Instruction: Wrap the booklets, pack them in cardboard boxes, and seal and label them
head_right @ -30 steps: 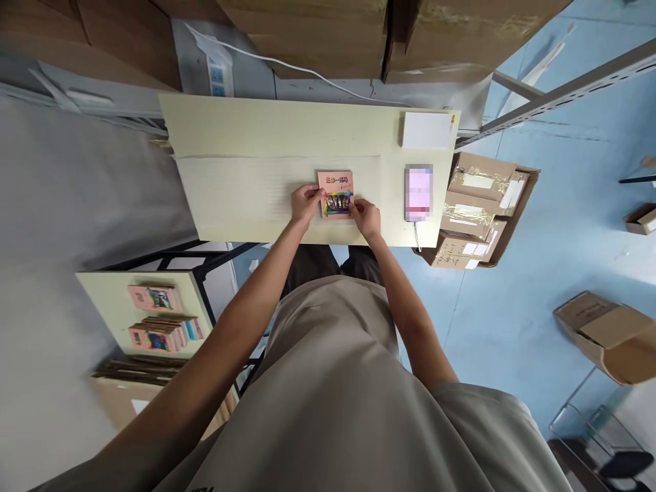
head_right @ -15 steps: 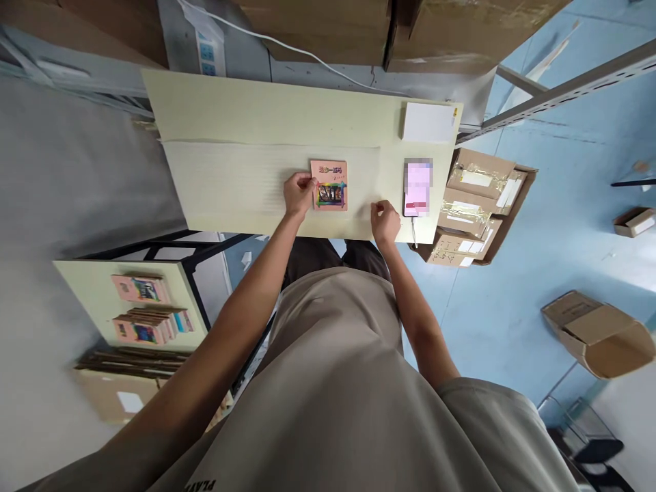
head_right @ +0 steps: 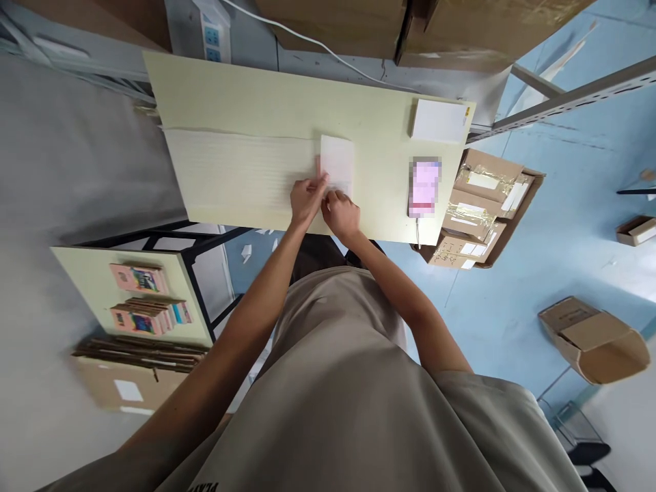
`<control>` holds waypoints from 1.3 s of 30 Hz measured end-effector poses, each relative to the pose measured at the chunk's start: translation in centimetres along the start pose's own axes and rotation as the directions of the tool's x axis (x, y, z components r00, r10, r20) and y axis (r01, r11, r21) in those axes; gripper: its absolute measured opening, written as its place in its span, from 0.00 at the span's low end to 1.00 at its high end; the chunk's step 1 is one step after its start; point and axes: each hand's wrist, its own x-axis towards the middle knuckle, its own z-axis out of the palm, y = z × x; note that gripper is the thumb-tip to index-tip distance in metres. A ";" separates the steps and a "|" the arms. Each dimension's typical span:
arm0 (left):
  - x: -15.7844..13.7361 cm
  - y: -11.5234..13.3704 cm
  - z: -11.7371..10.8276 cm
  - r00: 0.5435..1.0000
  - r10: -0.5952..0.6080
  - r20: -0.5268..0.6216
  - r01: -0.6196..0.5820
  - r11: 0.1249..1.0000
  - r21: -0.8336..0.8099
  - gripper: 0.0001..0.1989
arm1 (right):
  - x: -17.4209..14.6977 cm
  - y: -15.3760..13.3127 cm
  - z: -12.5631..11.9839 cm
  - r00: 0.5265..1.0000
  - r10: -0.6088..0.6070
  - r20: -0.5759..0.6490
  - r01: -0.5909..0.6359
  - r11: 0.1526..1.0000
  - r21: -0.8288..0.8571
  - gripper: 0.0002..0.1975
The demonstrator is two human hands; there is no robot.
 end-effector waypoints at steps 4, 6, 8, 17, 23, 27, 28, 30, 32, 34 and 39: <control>-0.4 -0.3 0.2 0.990 -0.049 -0.132 0.069 0.986 0.149 0.14 | 0.8 0.4 0.5 0.998 -0.011 0.061 0.008 0.999 0.045 0.05; -0.4 -0.5 0.1 0.990 -0.051 -0.131 0.071 0.986 0.150 0.11 | 1.3 1.7 -0.3 1.000 0.018 0.009 -0.018 0.996 0.090 0.09; -0.4 -0.5 0.0 0.991 -0.050 -0.128 0.070 0.985 0.160 0.09 | 2.3 3.6 -1.6 0.993 0.082 -0.088 -0.068 0.986 0.152 0.14; -0.6 -0.8 -0.2 0.984 -0.082 -0.156 0.085 0.996 0.016 0.08 | 9.5 6.5 -2.3 0.981 0.161 -0.110 -0.135 0.967 0.214 0.15; -3.0 0.9 -0.7 0.991 0.129 -0.022 -0.124 0.981 0.151 0.06 | 10.2 6.1 -2.3 0.981 0.147 -0.124 -0.118 0.969 0.215 0.13; -5.6 1.5 1.8 0.960 0.270 0.067 -0.278 0.923 0.264 0.22 | 10.7 6.6 -2.5 0.976 0.158 -0.153 -0.119 0.964 0.237 0.11; -6.0 1.3 2.6 0.962 0.260 0.088 -0.275 0.921 0.278 0.26 | 10.7 6.6 -2.5 0.977 0.153 -0.148 -0.115 0.965 0.234 0.11; -6.2 0.8 3.9 0.968 0.226 0.104 -0.247 0.927 0.282 0.31 | 10.5 6.7 -2.7 0.981 0.133 -0.141 -0.102 0.972 0.212 0.13; -6.1 0.1 4.7 0.970 0.221 0.104 -0.241 0.935 0.260 0.30 | 10.0 6.5 -3.3 0.979 0.086 -0.183 -0.058 0.987 0.151 0.18; -6.1 -0.4 4.9 0.964 0.241 0.113 -0.261 0.936 0.235 0.30 | 9.1 6.1 -4.3 0.968 -0.037 -0.247 0.048 0.998 0.040 0.23; -6.5 -1.1 4.6 0.957 0.265 0.118 -0.286 0.931 0.228 0.30 | 8.9 4.5 -8.0 0.840 -0.524 0.139 0.541 0.830 -0.139 0.20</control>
